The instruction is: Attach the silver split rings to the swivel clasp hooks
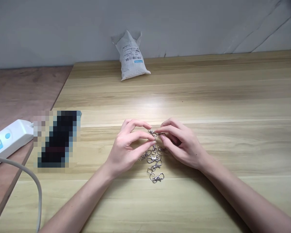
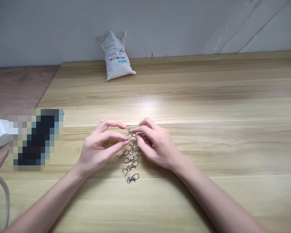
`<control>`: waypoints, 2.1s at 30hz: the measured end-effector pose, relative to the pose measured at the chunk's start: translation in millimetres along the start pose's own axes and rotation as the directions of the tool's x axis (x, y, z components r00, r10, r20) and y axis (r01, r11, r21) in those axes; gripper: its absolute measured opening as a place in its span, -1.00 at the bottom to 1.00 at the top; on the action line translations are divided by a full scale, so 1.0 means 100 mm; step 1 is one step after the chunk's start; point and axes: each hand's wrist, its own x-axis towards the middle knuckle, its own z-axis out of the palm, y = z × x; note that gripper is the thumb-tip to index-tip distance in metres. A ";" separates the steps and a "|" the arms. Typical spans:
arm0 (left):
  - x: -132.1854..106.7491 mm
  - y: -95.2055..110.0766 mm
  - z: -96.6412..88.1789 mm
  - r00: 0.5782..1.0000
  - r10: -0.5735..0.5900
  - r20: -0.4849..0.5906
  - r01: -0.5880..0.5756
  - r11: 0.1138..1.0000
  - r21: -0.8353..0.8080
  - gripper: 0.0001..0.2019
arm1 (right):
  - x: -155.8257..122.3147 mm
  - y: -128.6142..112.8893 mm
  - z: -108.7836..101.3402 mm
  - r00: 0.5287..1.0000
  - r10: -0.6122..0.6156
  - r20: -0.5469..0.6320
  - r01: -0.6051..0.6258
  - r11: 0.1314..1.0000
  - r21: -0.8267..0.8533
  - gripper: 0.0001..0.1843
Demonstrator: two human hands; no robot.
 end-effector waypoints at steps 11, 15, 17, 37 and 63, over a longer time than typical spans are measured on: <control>-0.01 0.00 -0.02 0.998 -0.043 -0.038 0.044 0.999 0.006 -0.93 | -0.02 -0.07 0.12 0.992 -0.099 0.073 0.106 0.989 -0.106 -0.81; 0.01 -0.02 -0.03 0.987 -0.160 -0.018 0.157 0.983 -0.098 -0.91 | -0.02 -0.06 0.09 0.988 -0.134 0.082 0.145 0.977 -0.156 -0.81; 0.02 -0.03 -0.03 0.976 -0.217 0.033 0.220 0.962 -0.160 -0.82 | -0.02 -0.07 0.07 0.987 -0.146 0.070 0.157 0.969 -0.193 -0.81; 0.05 -0.06 -0.10 0.930 0.339 0.143 -0.359 0.749 0.556 -0.86 | 0.02 -0.21 0.03 0.985 -0.011 0.170 0.023 0.997 -0.067 -0.71; 0.06 -0.25 -0.58 0.893 -0.183 0.411 0.035 0.939 0.342 -0.88 | -0.05 -0.21 -0.70 0.960 0.221 0.174 -0.115 0.874 -0.472 -0.68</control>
